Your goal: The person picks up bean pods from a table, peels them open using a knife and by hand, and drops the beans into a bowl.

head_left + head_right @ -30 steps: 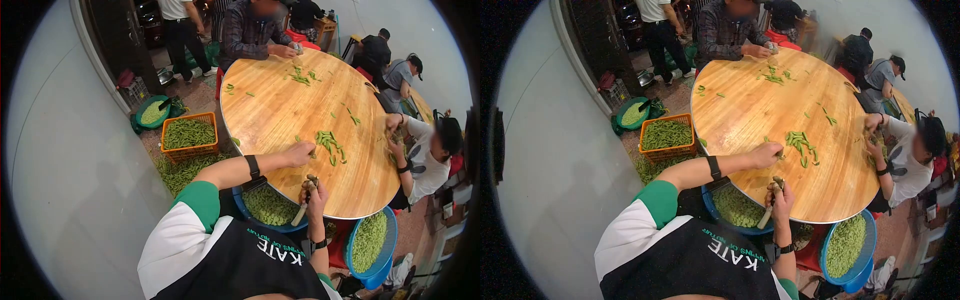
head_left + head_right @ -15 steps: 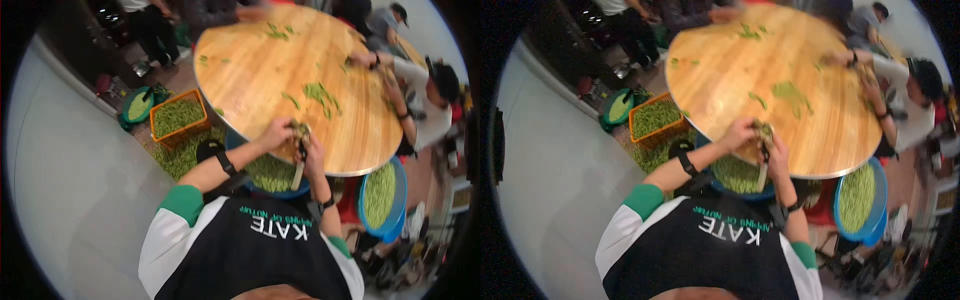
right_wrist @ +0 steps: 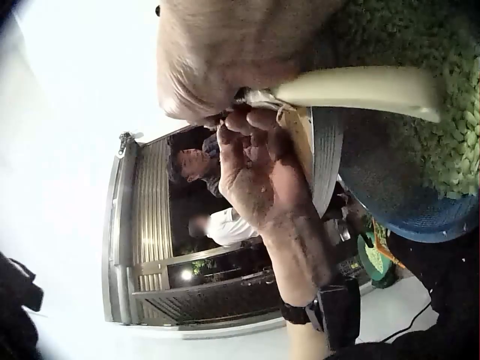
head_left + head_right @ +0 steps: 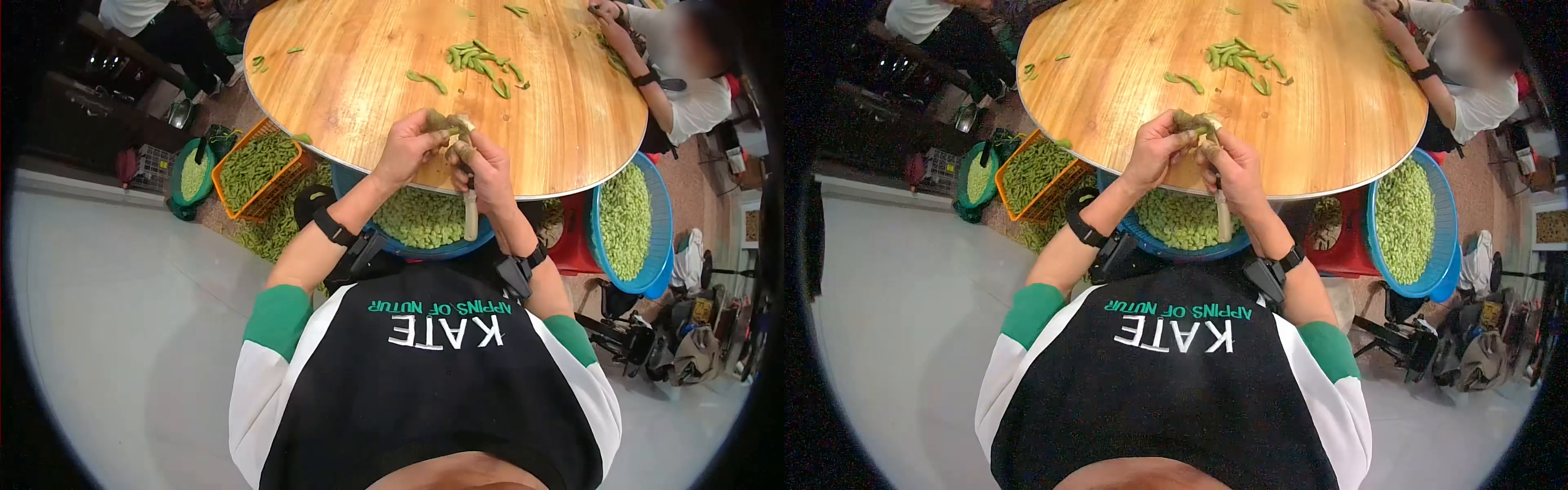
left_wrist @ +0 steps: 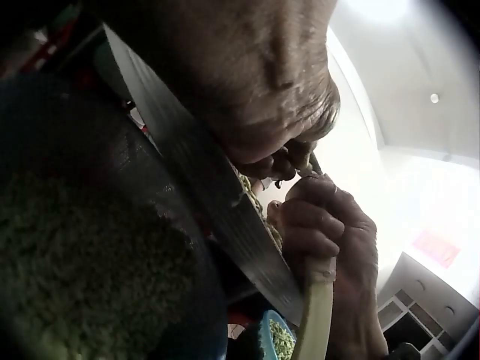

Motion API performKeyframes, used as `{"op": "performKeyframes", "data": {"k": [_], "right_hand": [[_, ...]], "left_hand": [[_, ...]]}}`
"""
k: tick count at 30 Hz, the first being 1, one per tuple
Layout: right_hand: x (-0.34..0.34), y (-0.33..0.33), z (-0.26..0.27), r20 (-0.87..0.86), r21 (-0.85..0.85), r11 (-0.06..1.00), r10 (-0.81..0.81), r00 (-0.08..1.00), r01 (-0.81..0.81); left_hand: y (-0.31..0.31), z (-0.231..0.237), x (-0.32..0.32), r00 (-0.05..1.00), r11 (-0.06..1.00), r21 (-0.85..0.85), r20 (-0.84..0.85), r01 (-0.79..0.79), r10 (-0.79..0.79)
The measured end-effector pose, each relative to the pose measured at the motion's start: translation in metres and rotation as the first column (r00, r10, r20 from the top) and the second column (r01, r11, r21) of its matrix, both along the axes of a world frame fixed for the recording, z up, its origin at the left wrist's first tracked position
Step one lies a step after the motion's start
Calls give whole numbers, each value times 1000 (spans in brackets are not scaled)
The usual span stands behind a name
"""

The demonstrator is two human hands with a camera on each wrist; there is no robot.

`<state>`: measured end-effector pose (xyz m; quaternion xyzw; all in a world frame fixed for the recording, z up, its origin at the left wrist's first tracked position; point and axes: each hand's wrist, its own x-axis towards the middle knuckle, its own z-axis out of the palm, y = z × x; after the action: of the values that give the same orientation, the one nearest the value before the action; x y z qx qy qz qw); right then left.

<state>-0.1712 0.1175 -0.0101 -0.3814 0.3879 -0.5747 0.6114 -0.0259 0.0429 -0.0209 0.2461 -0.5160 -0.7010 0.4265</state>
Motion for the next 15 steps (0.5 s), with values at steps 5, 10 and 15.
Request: {"op": "performKeyframes", "data": {"k": [5,10,15], "right_hand": [[-1,2,6,99,1,998,55,994,-55],[0,2,5,96,-5,999,52,994,-51],[-1,1,3,83,-2,999,44,996,-44]], "left_hand": [[-1,1,3,1000,1000,28,-24,5,-5],[1,2,1,998,999,39,-59,-5,7],[-1,1,3,998,1000,17,-68,-2,3]]}}
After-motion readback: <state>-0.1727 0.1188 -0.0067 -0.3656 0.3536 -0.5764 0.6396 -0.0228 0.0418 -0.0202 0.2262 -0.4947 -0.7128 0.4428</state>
